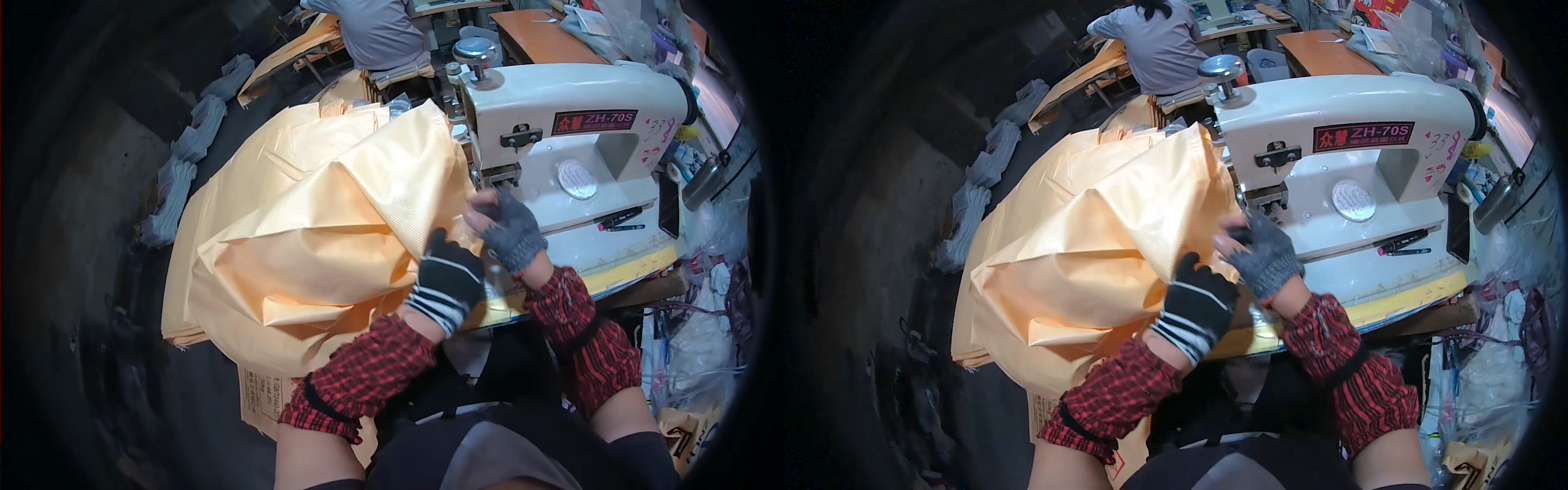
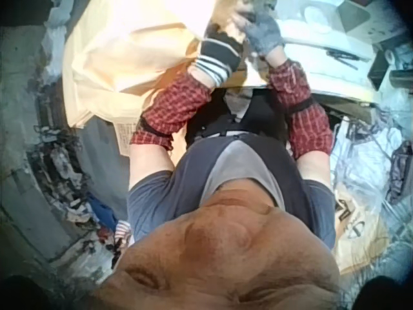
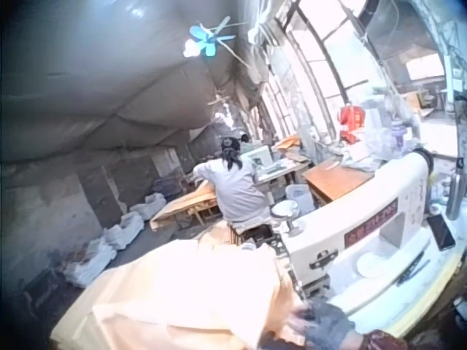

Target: The recorder is sewing the edges of large yellow plastic bags using an industrial sewing machine.

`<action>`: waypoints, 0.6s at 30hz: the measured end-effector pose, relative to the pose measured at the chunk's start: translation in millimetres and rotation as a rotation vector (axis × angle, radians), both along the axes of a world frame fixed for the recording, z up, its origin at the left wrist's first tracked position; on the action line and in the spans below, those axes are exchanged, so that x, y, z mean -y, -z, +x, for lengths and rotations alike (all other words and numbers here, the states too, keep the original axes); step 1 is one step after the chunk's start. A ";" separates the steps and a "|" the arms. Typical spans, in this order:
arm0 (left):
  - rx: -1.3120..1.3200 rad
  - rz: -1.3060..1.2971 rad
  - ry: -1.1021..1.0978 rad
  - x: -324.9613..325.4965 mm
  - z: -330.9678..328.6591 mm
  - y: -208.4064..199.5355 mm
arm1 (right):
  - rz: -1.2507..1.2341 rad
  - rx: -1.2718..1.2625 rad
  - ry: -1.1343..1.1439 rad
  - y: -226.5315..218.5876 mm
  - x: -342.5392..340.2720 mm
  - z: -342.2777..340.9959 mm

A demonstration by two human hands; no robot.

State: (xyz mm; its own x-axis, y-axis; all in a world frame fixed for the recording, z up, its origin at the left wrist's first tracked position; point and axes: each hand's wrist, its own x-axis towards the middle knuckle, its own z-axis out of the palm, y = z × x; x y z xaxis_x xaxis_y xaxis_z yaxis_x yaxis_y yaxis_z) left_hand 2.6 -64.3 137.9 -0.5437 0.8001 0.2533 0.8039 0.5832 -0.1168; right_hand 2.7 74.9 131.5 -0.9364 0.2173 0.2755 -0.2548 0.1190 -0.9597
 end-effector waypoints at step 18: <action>0.073 0.121 -0.781 408.6 -53.2 -158.8 | -0.477 -0.149 -0.247 -27.0 -64.7 60.5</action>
State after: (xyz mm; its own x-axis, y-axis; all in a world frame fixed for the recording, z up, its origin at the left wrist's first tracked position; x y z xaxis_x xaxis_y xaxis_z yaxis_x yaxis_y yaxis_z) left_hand -50.6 -472.9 296.7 -0.9550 0.1494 0.2563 0.1600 0.9869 0.0209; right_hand 63.3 139.6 158.5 -0.9337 0.1290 0.3339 -0.3571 -0.4001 -0.8440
